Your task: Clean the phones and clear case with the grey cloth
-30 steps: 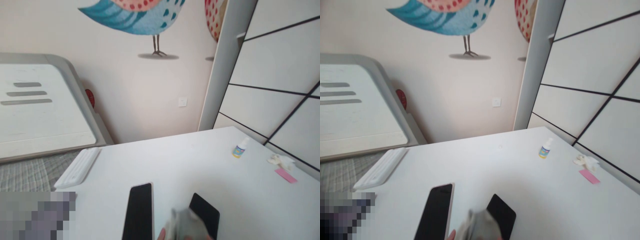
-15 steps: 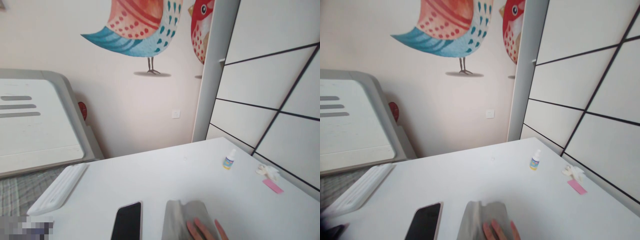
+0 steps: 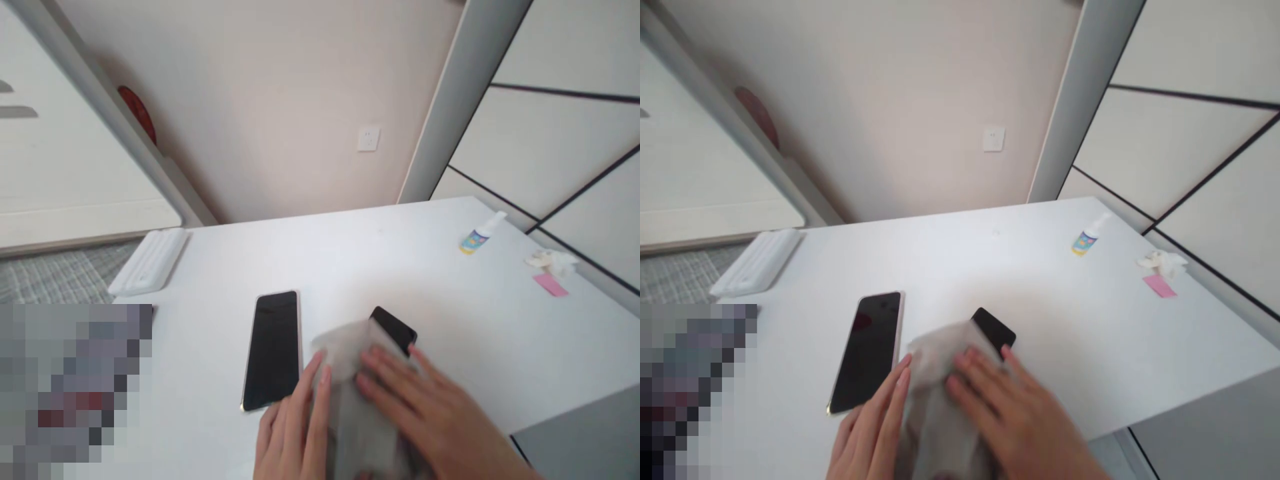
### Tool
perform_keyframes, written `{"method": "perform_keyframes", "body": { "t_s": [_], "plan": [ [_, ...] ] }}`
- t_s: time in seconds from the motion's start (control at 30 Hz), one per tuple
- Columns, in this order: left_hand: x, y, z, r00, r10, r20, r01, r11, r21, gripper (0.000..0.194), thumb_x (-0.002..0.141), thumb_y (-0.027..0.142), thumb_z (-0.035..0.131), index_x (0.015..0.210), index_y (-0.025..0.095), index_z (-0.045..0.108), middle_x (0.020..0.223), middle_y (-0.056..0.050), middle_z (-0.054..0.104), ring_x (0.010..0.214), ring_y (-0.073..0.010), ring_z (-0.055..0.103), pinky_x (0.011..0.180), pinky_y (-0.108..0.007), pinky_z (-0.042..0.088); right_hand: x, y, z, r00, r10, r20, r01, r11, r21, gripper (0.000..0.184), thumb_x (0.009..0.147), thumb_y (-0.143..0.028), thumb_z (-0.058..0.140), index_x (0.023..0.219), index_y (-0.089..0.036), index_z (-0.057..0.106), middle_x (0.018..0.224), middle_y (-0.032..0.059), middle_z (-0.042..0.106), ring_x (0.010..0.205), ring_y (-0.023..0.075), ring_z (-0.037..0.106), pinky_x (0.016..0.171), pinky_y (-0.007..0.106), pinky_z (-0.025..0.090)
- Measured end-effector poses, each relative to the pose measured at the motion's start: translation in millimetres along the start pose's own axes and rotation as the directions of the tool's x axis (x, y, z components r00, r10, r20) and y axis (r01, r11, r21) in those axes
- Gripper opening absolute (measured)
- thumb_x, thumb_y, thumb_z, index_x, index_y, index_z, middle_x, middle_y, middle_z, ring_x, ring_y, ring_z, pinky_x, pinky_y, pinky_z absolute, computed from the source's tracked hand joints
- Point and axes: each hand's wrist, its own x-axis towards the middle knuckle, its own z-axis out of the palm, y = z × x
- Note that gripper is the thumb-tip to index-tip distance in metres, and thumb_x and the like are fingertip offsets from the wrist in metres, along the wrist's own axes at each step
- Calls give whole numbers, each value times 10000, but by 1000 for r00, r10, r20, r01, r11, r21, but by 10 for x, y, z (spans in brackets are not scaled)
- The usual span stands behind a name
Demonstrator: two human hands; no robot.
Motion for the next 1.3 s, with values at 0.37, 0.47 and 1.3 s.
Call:
{"method": "perform_keyframes", "body": {
  "t_s": [0.37,0.47,1.3],
  "plan": [
    [152,178,-248,985,-131,114,156,956,-247,923,1000,371,644,1672,22,117,1686,-258,333,1542,-336,352,1175,-422,349,-94,166,-141,977,158,146,-172,981,89,1060,949,-888,335,1640,-84,337,1701,184,339,1579,326,335,1295,540,172],
    [141,176,-222,988,-124,93,143,960,-239,905,1008,379,638,1669,17,135,1683,-257,341,1521,-334,379,1161,-413,362,-74,314,-143,981,147,130,-161,981,107,1167,886,-953,308,1645,-66,316,1714,207,294,1604,340,274,1300,535,157],
    [79,99,-142,995,-90,35,93,990,-110,981,910,343,665,1672,22,138,1624,-261,449,1375,-362,548,1054,-426,471,57,49,-87,993,93,70,-97,993,61,963,982,-832,396,1594,-90,437,1650,112,454,1535,349,396,1289,531,227]
  ]
}}
